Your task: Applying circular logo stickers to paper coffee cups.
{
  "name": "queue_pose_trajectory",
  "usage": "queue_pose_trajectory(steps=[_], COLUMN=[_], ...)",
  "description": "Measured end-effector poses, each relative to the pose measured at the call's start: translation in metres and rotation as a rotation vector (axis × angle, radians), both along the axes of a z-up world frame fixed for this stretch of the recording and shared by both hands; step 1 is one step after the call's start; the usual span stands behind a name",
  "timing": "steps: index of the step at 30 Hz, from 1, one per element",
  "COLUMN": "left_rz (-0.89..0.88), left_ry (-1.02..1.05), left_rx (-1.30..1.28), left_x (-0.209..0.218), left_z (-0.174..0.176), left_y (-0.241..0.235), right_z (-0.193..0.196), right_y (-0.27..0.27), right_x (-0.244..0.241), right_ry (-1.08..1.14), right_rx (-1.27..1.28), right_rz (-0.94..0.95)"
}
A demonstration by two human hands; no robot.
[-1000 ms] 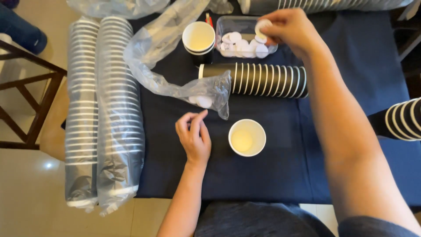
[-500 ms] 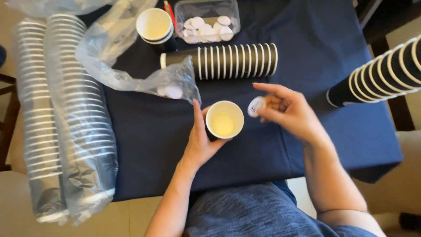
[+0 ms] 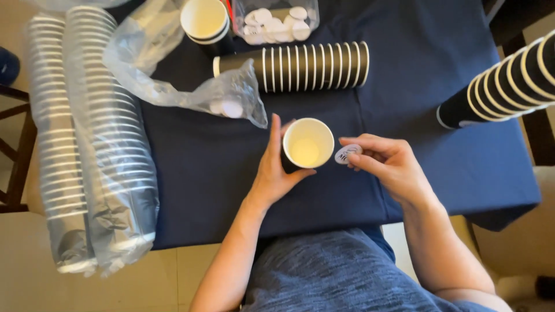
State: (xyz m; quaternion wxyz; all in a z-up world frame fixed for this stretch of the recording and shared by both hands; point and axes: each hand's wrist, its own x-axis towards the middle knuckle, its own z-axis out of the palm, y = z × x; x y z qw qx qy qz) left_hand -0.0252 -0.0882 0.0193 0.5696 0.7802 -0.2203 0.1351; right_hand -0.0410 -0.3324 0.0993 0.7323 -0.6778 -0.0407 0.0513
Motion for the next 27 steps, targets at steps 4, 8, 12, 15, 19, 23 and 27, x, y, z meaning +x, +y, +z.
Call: queue_pose_trajectory(steps=[4,8,12,15,19,23,27], left_rz=[0.178,0.193,-0.017,-0.011,0.074,0.059,0.013], left_ry=[-0.288,-0.262,0.18,0.211,0.239,0.373,0.543], left_rx=[0.032,-0.094,-0.176,-0.163,-0.239,-0.369,-0.462], left_x=[-0.022,-0.065,-0.078,-0.078,-0.073,-0.074,-0.077], left_z=[0.035,0.093,0.12,0.115,0.104,0.099,0.102], left_y=[0.006,-0.005,-0.02,-0.028,-0.037,-0.04,-0.04], right_z=[0.011,0.012,0.027,0.023,0.017,0.009,0.016], right_y=[0.005,0.006,0.018,0.019,0.021,0.019,0.019], right_x=[-0.009,-0.021,-0.028,-0.033,-0.033,-0.031,-0.031], right_ry=[0.058,0.064,0.115,0.131,0.12,0.086,0.078], right_rx=[0.049,0.081,-0.041,-0.041,0.003,-0.012,-0.046], right_rz=[0.007,0.047,0.137,0.155,0.099,0.098,0.111])
